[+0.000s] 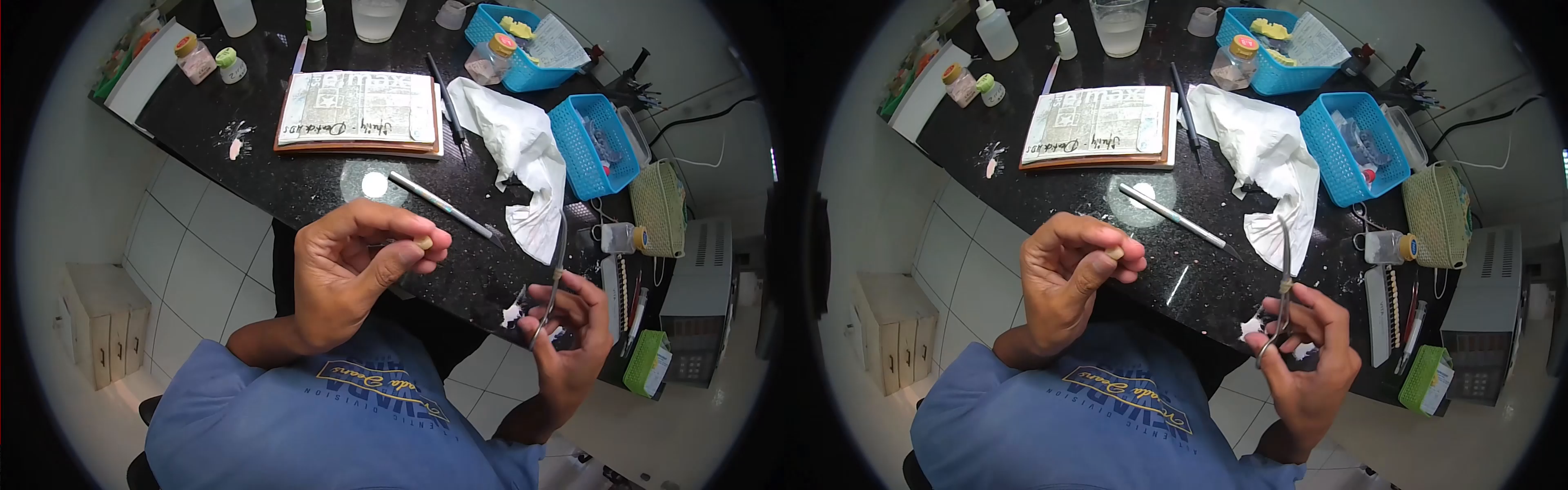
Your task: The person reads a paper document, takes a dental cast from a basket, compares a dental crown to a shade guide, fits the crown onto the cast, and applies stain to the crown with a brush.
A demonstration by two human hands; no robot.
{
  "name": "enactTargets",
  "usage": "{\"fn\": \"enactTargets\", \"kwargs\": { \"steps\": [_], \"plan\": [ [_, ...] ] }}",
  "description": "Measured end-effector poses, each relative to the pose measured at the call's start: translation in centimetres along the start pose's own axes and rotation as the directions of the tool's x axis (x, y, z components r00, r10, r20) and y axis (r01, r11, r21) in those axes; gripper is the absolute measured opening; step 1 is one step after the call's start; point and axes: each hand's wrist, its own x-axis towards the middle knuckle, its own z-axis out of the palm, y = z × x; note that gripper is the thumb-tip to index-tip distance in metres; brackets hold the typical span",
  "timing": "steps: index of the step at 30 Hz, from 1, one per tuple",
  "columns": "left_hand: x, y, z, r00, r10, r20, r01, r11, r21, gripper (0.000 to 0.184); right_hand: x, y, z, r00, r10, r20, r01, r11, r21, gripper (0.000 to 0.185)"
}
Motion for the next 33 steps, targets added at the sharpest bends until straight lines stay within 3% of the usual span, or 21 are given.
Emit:
{"fn": "enactTargets", "kwargs": {
  "steps": [2,6,9,13,16,18,22,27,28,33],
  "plan": [
    [0.2,0.0,-0.2,1.0,0.004,-0.013,-0.006,0.991,-0.132,0.014,1.4,0.5,-1.3,1.0,-0.003,0.007,0.003,0.996,-0.084,0.051],
    [0.1,-0.6,-0.3,0.999,0.032,0.023,-0.029,0.992,-0.123,0.011,4.5,0.1,-2.1,0.997,-0.053,0.058,0.069,0.941,-0.332,0.039],
    [0.1,-0.4,0.0,1.0,0.009,0.003,-0.009,0.991,-0.131,0.011,6.4,0.7,-2.2,0.986,-0.106,0.128,0.156,0.86,-0.487,0.039],
    [0.3,-0.4,0.0,0.999,0.04,0.015,-0.037,0.99,-0.136,0.012,7.8,1.1,-1.9,0.992,0.015,0.129,0.055,0.85,-0.523,0.035],
    [0.5,-0.3,0.1,0.996,0.086,0.033,-0.081,0.988,-0.13,0.013,8.2,1.4,-1.9,0.993,-0.003,0.119,0.068,0.84,-0.539,0.033],
    [0.7,-0.2,0.2,0.996,0.08,0.039,-0.079,0.997,-0.024,0.01,8.3,1.4,-2.2,0.992,-0.019,0.122,0.084,0.827,-0.556,0.033],
    [0.9,-0.3,0.4,0.997,0.061,0.045,-0.06,0.998,-0.015,0.01,8.2,1.4,-2.7,0.987,0.052,0.153,0.046,0.816,-0.576,0.03],
    [1.1,-0.4,1.0,0.999,0.044,0.009,-0.044,0.999,0.014,0.03,8.4,1.4,-3.0,0.975,0.089,0.202,0.049,0.805,-0.592,0.03],
    [1.2,-0.2,1.1,0.999,0.047,0.015,-0.048,0.993,0.106,0.037,8.5,1.3,-3.1,0.971,0.098,0.22,0.052,0.807,-0.589,0.03],
    [1.4,-0.1,1.2,0.997,0.075,0.021,-0.077,0.985,0.154,0.038,8.7,0.8,-3.3,0.961,0.103,0.258,0.078,0.79,-0.608,0.031]
  ]
}}
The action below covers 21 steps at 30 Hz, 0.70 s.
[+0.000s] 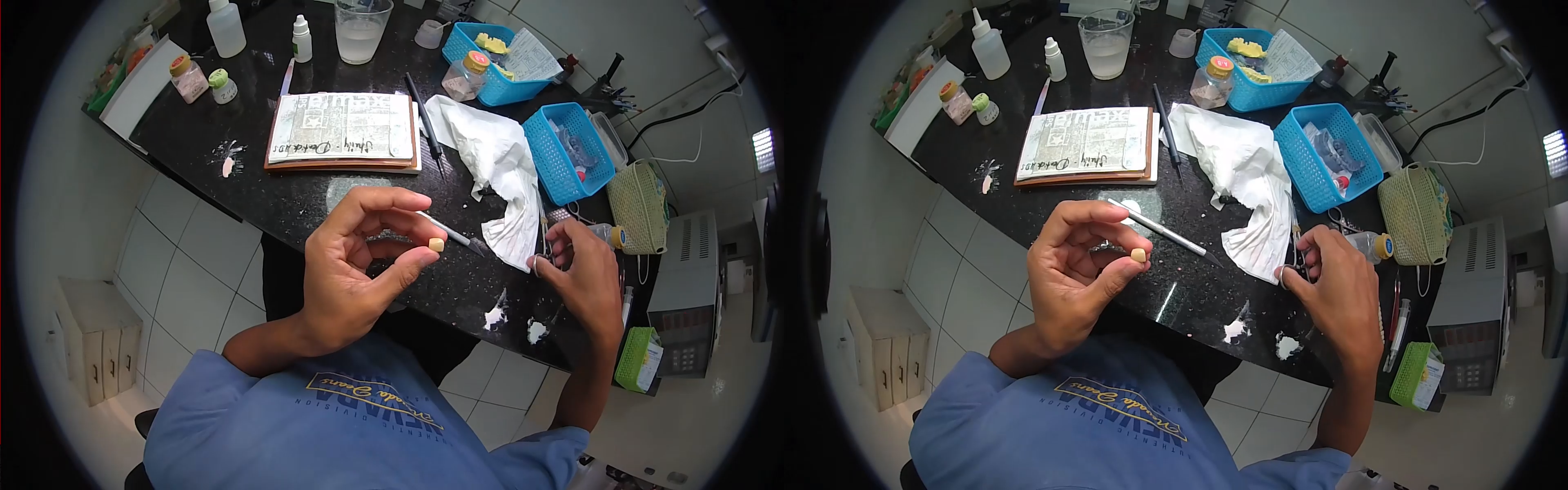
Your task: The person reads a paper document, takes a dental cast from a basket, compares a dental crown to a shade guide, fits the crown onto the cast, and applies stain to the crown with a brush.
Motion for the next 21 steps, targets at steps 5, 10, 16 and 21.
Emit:
{"fn": "enactTargets", "kwargs": {
  "steps": [5,10,16,21],
  "plan": [
    [0.0,-0.1,0.0,1.0,0.004,0.029,-0.005,1.0,0.021,0.039,-0.3,0.1,-0.2,0.999,-0.046,0.006,0.046,0.999,-0.012,0.029],
    [0.0,-0.1,0.0,0.997,0.021,0.071,-0.024,0.999,0.048,0.037,-1.4,-1.6,0.3,0.967,-0.11,-0.231,0.142,0.982,0.128,0.027],
    [-0.3,0.5,1.3,0.975,-0.122,0.187,0.137,0.988,-0.072,0.036,-2.3,-5.2,1.7,0.605,-0.653,-0.455,0.761,0.643,0.09,0.041],
    [-0.3,1.1,1.5,0.943,-0.203,0.262,0.238,0.965,-0.109,0.035,-2.1,-5.4,2.1,0.535,-0.695,-0.48,0.812,0.581,0.064,0.027]
  ]
}}
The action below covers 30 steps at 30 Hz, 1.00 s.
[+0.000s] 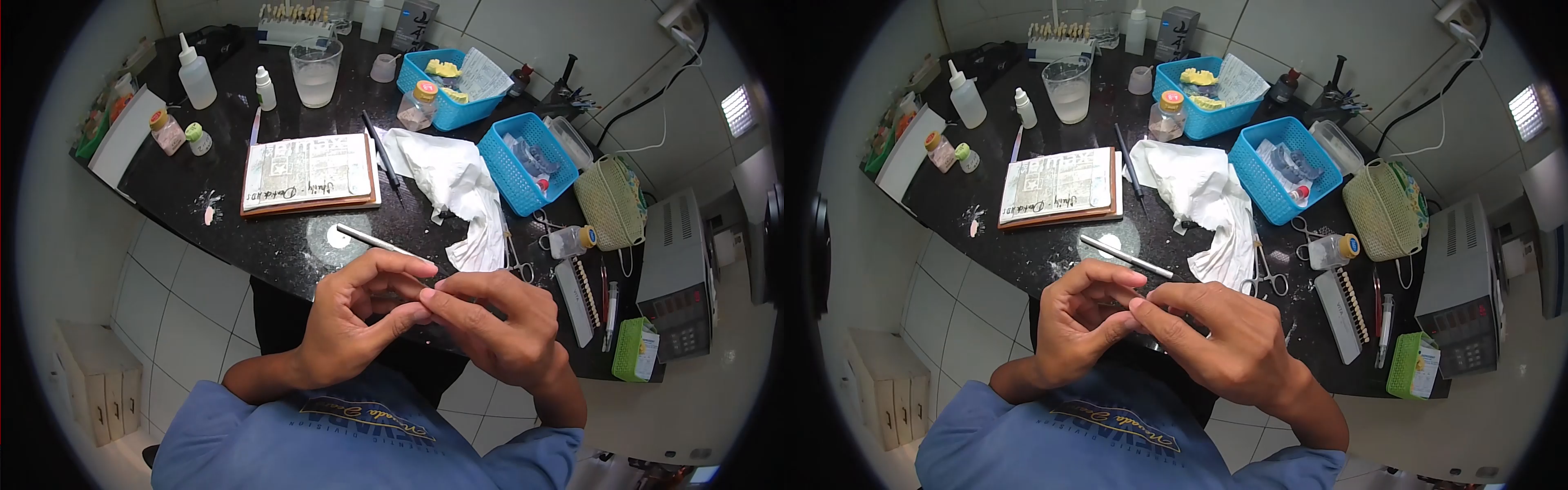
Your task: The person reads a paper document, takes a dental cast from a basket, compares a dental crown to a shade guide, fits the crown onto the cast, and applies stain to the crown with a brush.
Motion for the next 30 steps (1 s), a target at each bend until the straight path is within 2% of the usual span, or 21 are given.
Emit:
{"fn": "enactTargets", "kwargs": {
  "steps": [3,5,7,9,10,11,13,16,19,20,22,25,30],
  "plan": [
    [0.0,-0.1,-0.1,0.999,-0.018,0.026,0.019,0.998,-0.054,0.036,-0.4,0.1,-0.1,1.0,0.007,0.003,-0.007,0.999,0.034,0.026],
    [-0.1,0.0,-0.1,0.999,-0.014,0.035,0.013,1.0,0.023,0.037,-0.7,0.1,-0.3,1.0,0.013,0.002,-0.013,1.0,0.026,0.024],
    [-0.2,0.0,0.0,0.999,-0.005,0.041,0.004,1.0,0.023,0.034,-0.9,0.1,-0.5,1.0,0.025,0.0,-0.025,0.996,0.09,0.025],
    [-0.2,-0.2,-0.1,1.0,0.024,0.018,-0.026,0.989,0.148,0.026,-1.4,0.3,-0.8,0.998,0.066,-0.007,-0.066,0.994,0.085,0.026],
    [0.0,-0.4,0.1,0.994,0.113,-0.001,-0.111,0.979,0.172,0.015,-1.8,0.5,-1.0,0.995,0.102,-0.007,-0.101,0.991,0.088,0.026],
    [0.0,-0.4,-0.3,0.993,0.115,0.005,-0.114,0.978,0.172,0.015,-2.2,0.8,-1.2,0.995,0.102,-0.012,-0.101,0.991,0.083,0.026],
    [-0.1,-0.1,-1.6,0.973,0.23,-0.025,-0.205,0.906,0.37,0.011,-2.9,1.4,-1.9,0.973,0.221,-0.064,-0.218,0.975,0.044,0.027],
    [0.0,0.3,-2.7,0.915,0.372,-0.159,-0.269,0.854,0.446,0.013,-3.8,2.1,-3.5,0.939,0.3,-0.169,-0.31,0.95,-0.035,0.022],
    [-0.1,0.1,-4.5,0.841,0.484,-0.239,-0.268,0.759,0.593,0.015,-5.3,3.1,-7.1,0.862,0.342,-0.374,-0.425,0.889,-0.168,0.018],
    [-0.2,0.0,-5.4,0.819,0.512,-0.261,-0.244,0.721,0.649,0.016,-6.8,4.1,-8.3,0.785,0.402,-0.472,-0.523,0.838,-0.157,0.016],
    [0.0,-0.1,-7.2,0.772,0.565,-0.292,-0.19,0.643,0.742,0.017,-8.0,4.8,-11.1,0.601,0.545,-0.585,-0.619,0.78,0.091,0.011],
    [0.4,-0.3,-8.9,0.721,0.608,-0.331,-0.112,0.574,0.811,0.019,-10.9,6.5,-15.2,0.451,0.644,-0.618,-0.727,0.667,0.164,0.01],
    [0.5,-1.2,-9.3,0.728,0.607,-0.318,-0.097,0.55,0.829,0.019,-15.8,8.0,-17.6,0.384,0.735,-0.558,-0.818,0.552,0.164,0.015]
  ]
}}
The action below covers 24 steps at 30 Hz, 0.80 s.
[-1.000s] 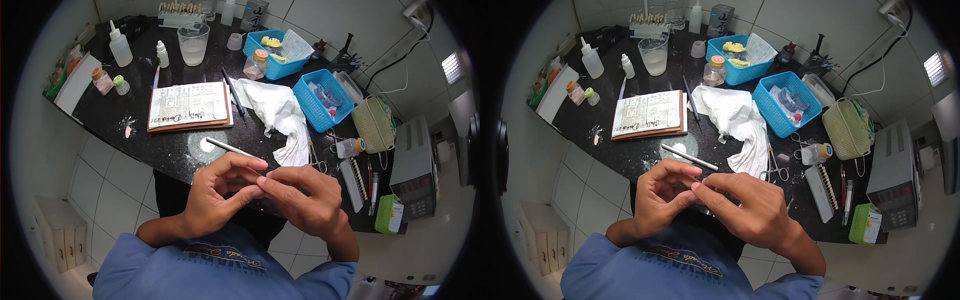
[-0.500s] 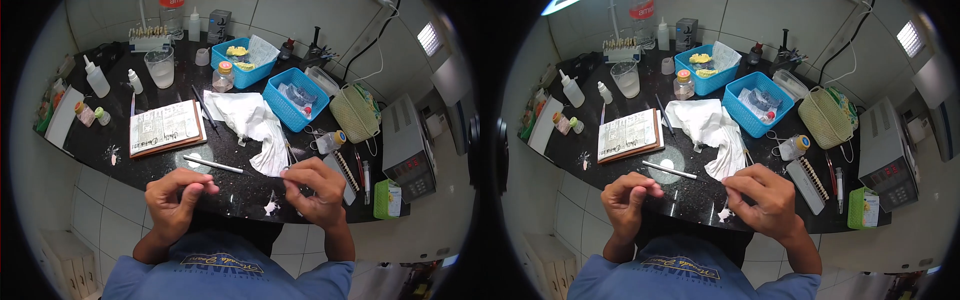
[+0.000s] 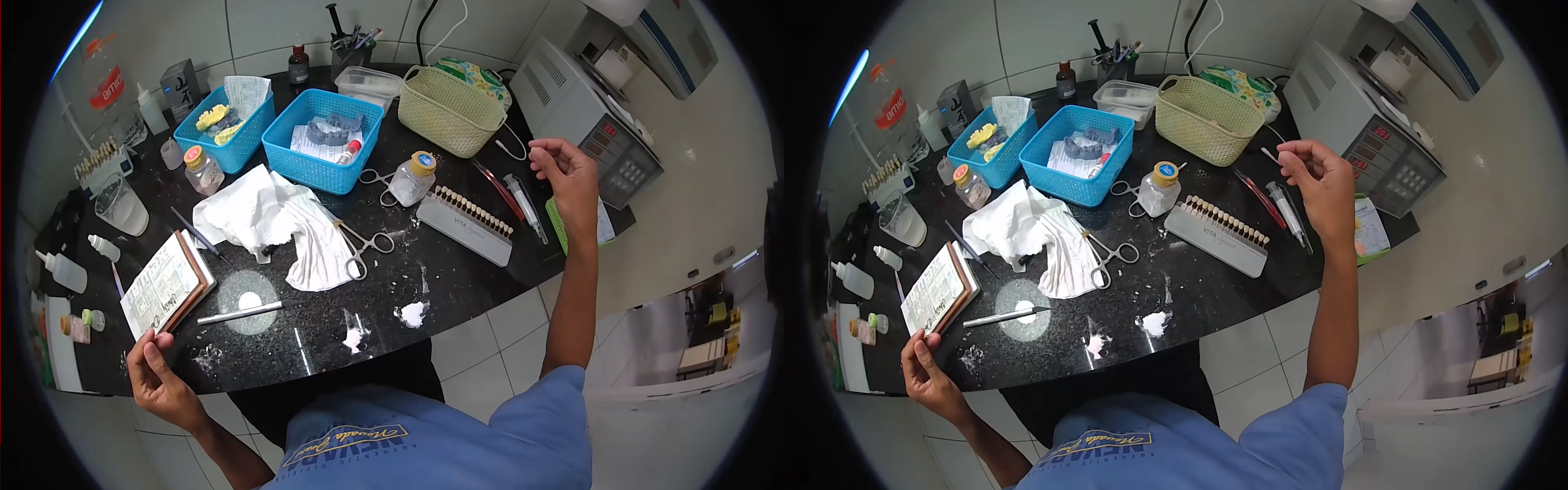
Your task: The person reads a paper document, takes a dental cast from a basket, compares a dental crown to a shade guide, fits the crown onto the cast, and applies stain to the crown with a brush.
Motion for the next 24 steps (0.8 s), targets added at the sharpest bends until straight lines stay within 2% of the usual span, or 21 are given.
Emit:
{"fn": "enactTargets", "kwargs": {
  "steps": [4,7,10,14,17,19,20,22,24],
  "plan": [
    [-0.5,0.0,0.1,1.0,0.0,0.005,0.0,1.0,-0.012,0.018,-1.3,0.5,0.3,0.995,0.085,0.054,-0.084,0.996,-0.027,0.016],
    [-0.6,0.9,0.7,1.0,-0.03,0.008,0.03,0.999,-0.039,0.016,-1.1,-1.1,1.6,0.995,0.08,0.059,-0.079,0.996,-0.033,0.014],
    [-0.5,1.9,1.0,0.999,-0.003,0.046,0.002,1.0,0.012,0.014,0.9,-3.2,3.6,0.993,-0.041,0.111,0.035,0.998,0.049,0.013],
    [-0.4,1.7,0.9,0.996,0.072,0.043,-0.074,0.997,0.038,0.013,4.8,-8.0,8.4,0.954,-0.138,0.267,0.117,0.989,0.094,0.013],
    [-0.2,1.3,0.7,0.994,0.106,0.015,-0.107,0.993,0.056,0.012,6.9,-12.4,13.9,0.86,-0.306,0.407,0.333,0.943,0.006,0.013],
    [-0.1,1.4,0.7,0.993,0.114,0.024,-0.114,0.993,0.025,0.011,8.0,-14.5,18.1,0.798,-0.443,0.408,0.461,0.885,0.061,0.013],
    [-0.1,1.2,0.6,0.993,0.116,0.022,-0.116,0.993,0.013,0.011,8.8,-15.4,20.0,0.792,-0.455,0.408,0.47,0.88,0.07,0.013],
    [-0.1,1.1,0.5,0.993,0.118,0.016,-0.118,0.993,0.002,0.01,10.6,-16.8,23.8,0.692,-0.489,0.531,0.571,0.821,0.013,0.017],
    [0.1,1.3,0.4,0.992,0.123,0.03,-0.123,0.992,-0.004,0.009,12.6,-17.0,27.8,0.649,-0.51,0.565,0.603,0.797,0.027,0.016]
  ]
}}
